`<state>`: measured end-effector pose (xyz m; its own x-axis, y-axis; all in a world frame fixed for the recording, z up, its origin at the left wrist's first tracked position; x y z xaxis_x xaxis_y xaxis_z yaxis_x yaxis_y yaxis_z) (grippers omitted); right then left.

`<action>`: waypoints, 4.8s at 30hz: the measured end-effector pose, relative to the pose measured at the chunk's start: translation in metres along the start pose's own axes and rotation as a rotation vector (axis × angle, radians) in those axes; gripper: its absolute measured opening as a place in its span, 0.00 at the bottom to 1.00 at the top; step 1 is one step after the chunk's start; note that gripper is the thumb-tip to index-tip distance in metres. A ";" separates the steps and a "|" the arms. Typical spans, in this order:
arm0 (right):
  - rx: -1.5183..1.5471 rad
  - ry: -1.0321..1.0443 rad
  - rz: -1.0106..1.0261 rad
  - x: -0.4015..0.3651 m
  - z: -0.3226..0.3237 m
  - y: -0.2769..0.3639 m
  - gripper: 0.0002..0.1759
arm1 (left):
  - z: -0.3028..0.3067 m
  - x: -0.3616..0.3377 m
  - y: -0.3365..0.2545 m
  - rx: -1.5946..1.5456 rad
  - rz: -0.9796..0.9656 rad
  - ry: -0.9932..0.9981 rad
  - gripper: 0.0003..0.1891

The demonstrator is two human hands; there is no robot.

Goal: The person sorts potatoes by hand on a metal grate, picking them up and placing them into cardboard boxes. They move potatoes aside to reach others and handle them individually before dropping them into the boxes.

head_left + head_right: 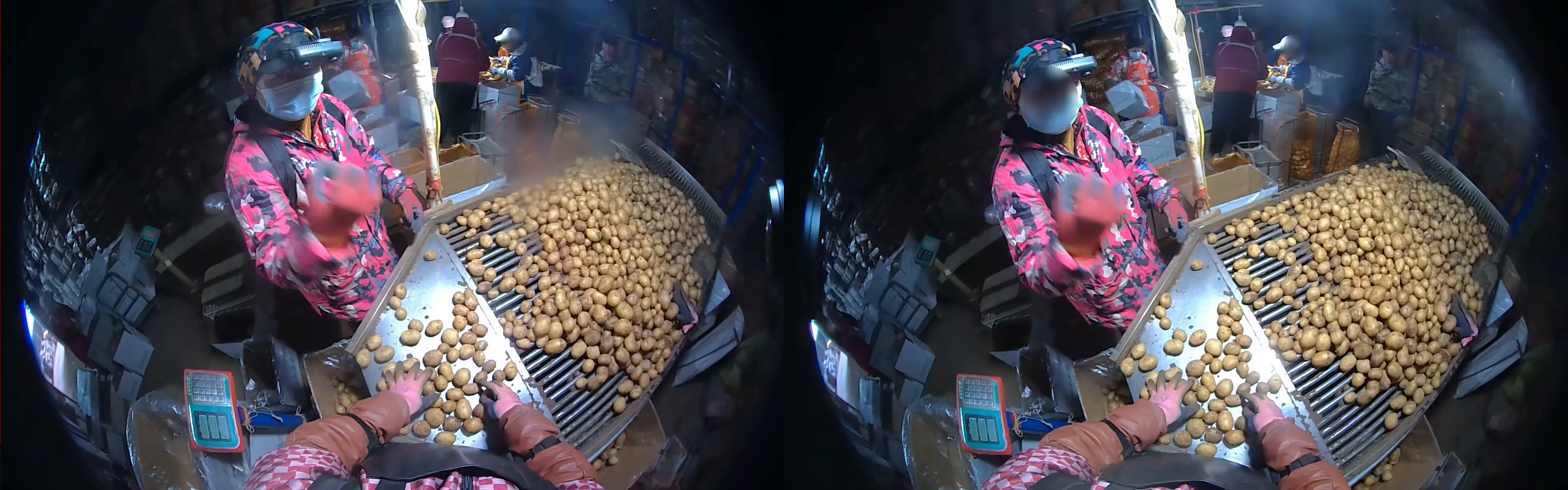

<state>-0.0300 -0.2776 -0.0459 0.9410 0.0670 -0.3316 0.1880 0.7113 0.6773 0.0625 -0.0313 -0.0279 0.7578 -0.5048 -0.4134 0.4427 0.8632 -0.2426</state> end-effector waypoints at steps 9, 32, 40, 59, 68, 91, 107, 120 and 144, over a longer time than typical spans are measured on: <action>0.090 -0.008 -0.077 -0.008 0.006 -0.002 0.26 | 0.008 0.001 0.001 0.014 -0.031 0.024 0.41; 0.195 -0.121 -0.364 -0.074 -0.006 -0.049 0.36 | 0.007 0.056 -0.069 0.521 -0.635 0.084 0.41; 0.311 -0.081 -0.354 -0.076 -0.025 -0.069 0.36 | 0.059 0.065 -0.012 0.118 -0.073 -0.067 0.37; 0.306 -0.136 -0.210 -0.067 -0.022 -0.071 0.21 | -0.021 -0.016 0.029 0.104 -0.136 0.013 0.41; 0.231 -0.177 -0.295 -0.079 -0.002 -0.026 0.20 | -0.002 -0.042 0.020 0.141 -0.215 0.071 0.40; 0.078 0.130 -0.283 -0.042 -0.004 -0.011 0.12 | 0.055 -0.073 0.015 -0.078 -0.178 0.164 0.37; 0.668 0.209 -0.112 -0.012 0.003 -0.014 0.31 | 0.020 -0.042 0.023 -0.170 0.290 0.091 0.36; -0.135 -0.185 -0.206 0.046 0.100 0.012 0.41 | 0.001 -0.070 0.030 -0.127 -0.124 0.050 0.25; 0.746 0.010 -0.133 -0.016 0.045 -0.003 0.25 | 0.114 0.185 -0.026 -0.268 -0.040 0.036 0.24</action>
<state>-0.0335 -0.3119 -0.0131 0.8950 0.0223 -0.4454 0.4439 0.0517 0.8946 0.2456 -0.1468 0.0023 0.7226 -0.5424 -0.4285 0.3260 0.8140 -0.4807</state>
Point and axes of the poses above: each hand's wrist, its own x-axis towards the middle knuckle, its own z-axis out of the back of the hand, y = z × x, the point moved 4 cm from there along x, towards the middle knuckle, and after that the axes turned 10 degrees about y, right-handed, at the moved point
